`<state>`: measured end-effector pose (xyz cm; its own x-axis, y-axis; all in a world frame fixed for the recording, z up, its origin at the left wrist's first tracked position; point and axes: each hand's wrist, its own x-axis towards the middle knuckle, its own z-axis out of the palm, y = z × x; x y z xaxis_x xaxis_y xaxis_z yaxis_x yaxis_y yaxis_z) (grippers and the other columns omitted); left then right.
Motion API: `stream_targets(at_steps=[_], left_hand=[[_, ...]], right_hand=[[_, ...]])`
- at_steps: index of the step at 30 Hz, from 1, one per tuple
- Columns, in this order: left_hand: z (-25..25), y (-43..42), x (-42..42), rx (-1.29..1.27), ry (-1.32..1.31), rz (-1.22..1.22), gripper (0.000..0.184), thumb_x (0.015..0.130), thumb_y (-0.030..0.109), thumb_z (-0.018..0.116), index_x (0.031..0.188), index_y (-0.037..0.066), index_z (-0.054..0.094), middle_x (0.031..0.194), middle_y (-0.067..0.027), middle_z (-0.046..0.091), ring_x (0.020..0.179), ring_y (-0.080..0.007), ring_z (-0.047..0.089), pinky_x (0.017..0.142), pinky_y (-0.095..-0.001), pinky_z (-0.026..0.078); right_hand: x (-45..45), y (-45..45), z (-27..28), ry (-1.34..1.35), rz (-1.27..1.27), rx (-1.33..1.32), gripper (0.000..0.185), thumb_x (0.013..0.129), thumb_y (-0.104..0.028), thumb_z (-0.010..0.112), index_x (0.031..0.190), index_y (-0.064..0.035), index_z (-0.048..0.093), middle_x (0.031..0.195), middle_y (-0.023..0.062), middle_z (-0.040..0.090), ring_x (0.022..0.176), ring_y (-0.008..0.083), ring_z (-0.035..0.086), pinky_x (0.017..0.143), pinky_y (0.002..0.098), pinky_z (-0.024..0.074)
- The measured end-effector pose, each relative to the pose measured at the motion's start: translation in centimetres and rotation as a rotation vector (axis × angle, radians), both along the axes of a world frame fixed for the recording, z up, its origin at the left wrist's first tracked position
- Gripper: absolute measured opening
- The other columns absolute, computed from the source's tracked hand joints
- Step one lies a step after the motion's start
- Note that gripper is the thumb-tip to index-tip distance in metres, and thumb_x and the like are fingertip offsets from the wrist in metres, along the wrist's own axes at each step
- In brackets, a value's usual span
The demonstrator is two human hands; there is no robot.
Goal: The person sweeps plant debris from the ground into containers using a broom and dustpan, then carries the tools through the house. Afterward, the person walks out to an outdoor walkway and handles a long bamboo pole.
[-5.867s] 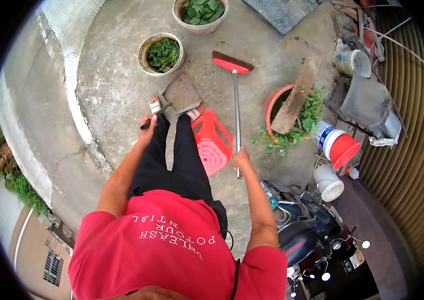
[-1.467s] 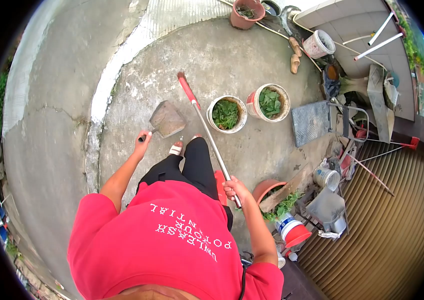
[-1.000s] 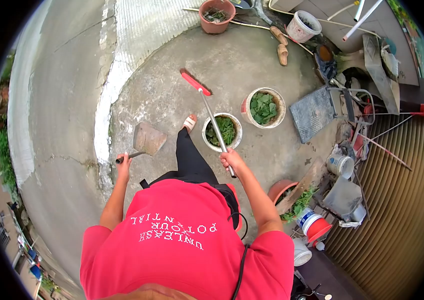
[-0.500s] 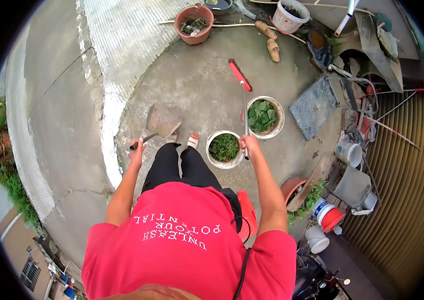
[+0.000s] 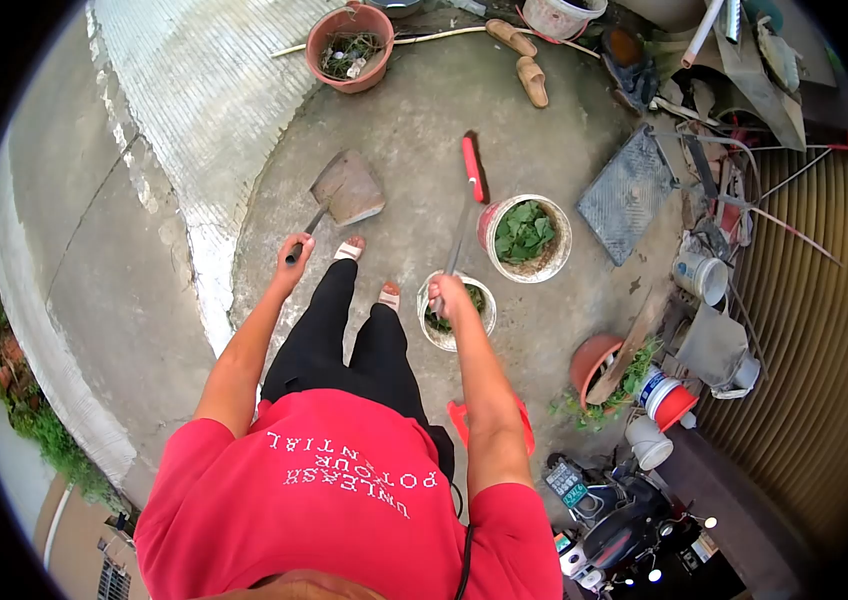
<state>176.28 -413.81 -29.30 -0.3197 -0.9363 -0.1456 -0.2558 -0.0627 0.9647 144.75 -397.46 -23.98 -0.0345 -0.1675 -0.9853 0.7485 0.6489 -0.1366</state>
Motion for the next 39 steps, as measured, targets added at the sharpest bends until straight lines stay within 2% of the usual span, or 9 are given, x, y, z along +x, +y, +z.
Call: stream_targets(at_steps=[4, 6, 9, 12, 18, 25, 34, 37, 39], left_hand=[[-3.2, -2.6, -2.1, -0.001, 0.022, -0.028, 0.012, 0.087, 0.014, 0.061, 0.084, 0.007, 0.052, 0.094, -0.0033, 0.057, 0.082, -0.0114, 0.051, 0.075, -0.0246, 0.042], [-6.1, -3.8, -1.5, 0.083, 0.087, 0.03, 0.016, 0.087, 0.02, 0.061, 0.083, 0.008, 0.052, 0.087, -0.0017, 0.055, 0.071, -0.0084, 0.049, 0.065, -0.0231, 0.043], [-4.5, -6.9, -1.0, 0.444, -0.027, 0.103, 0.019, 0.087, 0.021, 0.06, 0.08, 0.005, 0.053, 0.078, -0.0038, 0.056, 0.077, -0.0118, 0.052, 0.069, -0.0258, 0.043], [-4.4, -8.7, -0.1, 0.387, -0.139, 0.106, 0.024, 0.087, 0.026, 0.061, 0.077, 0.006, 0.053, 0.07, -0.0001, 0.05, 0.069, -0.0086, 0.045, 0.063, -0.0247, 0.039], [-2.9, -7.9, 1.0, 0.352, -0.19, -0.019, 0.03, 0.087, 0.034, 0.058, 0.084, 0.005, 0.054, 0.08, -0.0018, 0.05, 0.075, -0.011, 0.044, 0.071, -0.0268, 0.039], [-4.4, -4.7, 2.1, 0.234, -0.1, 0.021, 0.021, 0.086, 0.025, 0.062, 0.085, 0.005, 0.055, 0.093, -0.0039, 0.058, 0.085, -0.0104, 0.05, 0.078, -0.0256, 0.04], [-4.7, -5.2, 1.7, 0.331, -0.1, 0.062, 0.02, 0.086, 0.025, 0.062, 0.087, 0.006, 0.057, 0.094, -0.002, 0.058, 0.084, -0.0097, 0.05, 0.077, -0.0254, 0.041], [-4.5, -5.7, 1.9, 0.258, -0.084, 0.027, 0.02, 0.086, 0.025, 0.062, 0.087, 0.006, 0.057, 0.089, 0.0002, 0.056, 0.08, -0.008, 0.048, 0.074, -0.0237, 0.04], [-4.7, -5.7, 1.6, 0.213, -0.05, -0.022, 0.02, 0.086, 0.025, 0.063, 0.088, 0.006, 0.057, 0.085, 0.0014, 0.054, 0.079, -0.0073, 0.047, 0.072, -0.0229, 0.04]], right_hand=[[4.7, 1.6, 2.9, 0.23, 0.605, -0.04, 0.012, 0.07, -0.001, 0.052, 0.07, -0.0045, 0.041, 0.046, 0.0035, 0.041, 0.035, 0.0153, 0.039, 0.033, 0.0321, 0.0314], [2.4, 2.1, 8.0, 0.065, 0.482, -0.024, 0.02, 0.073, -0.004, 0.054, 0.084, -0.008, 0.037, 0.051, -0.0004, 0.042, 0.036, 0.0078, 0.037, 0.032, 0.0256, 0.0302], [0.1, 4.3, 13.1, -0.09, 0.412, 0.04, 0.022, 0.076, -0.007, 0.056, 0.087, -0.0103, 0.037, 0.053, -0.0025, 0.041, 0.037, 0.0055, 0.035, 0.031, 0.0232, 0.028], [1.3, 4.4, 16.7, -0.124, 0.352, 0.044, 0.022, 0.076, -0.008, 0.056, 0.087, -0.0112, 0.037, 0.053, -0.0027, 0.041, 0.037, 0.0056, 0.034, 0.03, 0.024, 0.0263], [3.9, 2.8, 11.1, 0.21, 0.37, -0.035, 0.017, 0.075, -0.004, 0.046, 0.085, -0.0105, 0.034, 0.053, 0.0002, 0.04, 0.036, 0.009, 0.035, 0.031, 0.0256, 0.0286], [7.3, -4.0, 2.3, 0.12, 0.309, -0.018, 0.021, 0.075, -0.001, 0.048, 0.09, -0.0088, 0.035, 0.051, -0.0004, 0.039, 0.037, 0.0095, 0.039, 0.031, 0.0283, 0.0354], [2.7, 1.1, 14.6, -0.277, 0.197, -0.007, 0.025, 0.076, -0.007, 0.056, 0.089, -0.0113, 0.035, 0.053, -0.0027, 0.039, 0.036, 0.0053, 0.035, 0.03, 0.0216, 0.0274], [4.4, 1.6, 16.2, -0.044, 0.392, -0.023, 0.024, 0.077, -0.007, 0.055, 0.091, -0.0118, 0.037, 0.055, -0.0033, 0.041, 0.036, 0.0045, 0.034, 0.03, 0.0227, 0.0284], [5.0, 2.5, 13.3, 0.229, 0.627, -0.019, 0.024, 0.075, -0.007, 0.054, 0.093, -0.0077, 0.039, 0.059, 0.0061, 0.049, 0.039, 0.0153, 0.045, 0.034, 0.0305, 0.0375]])
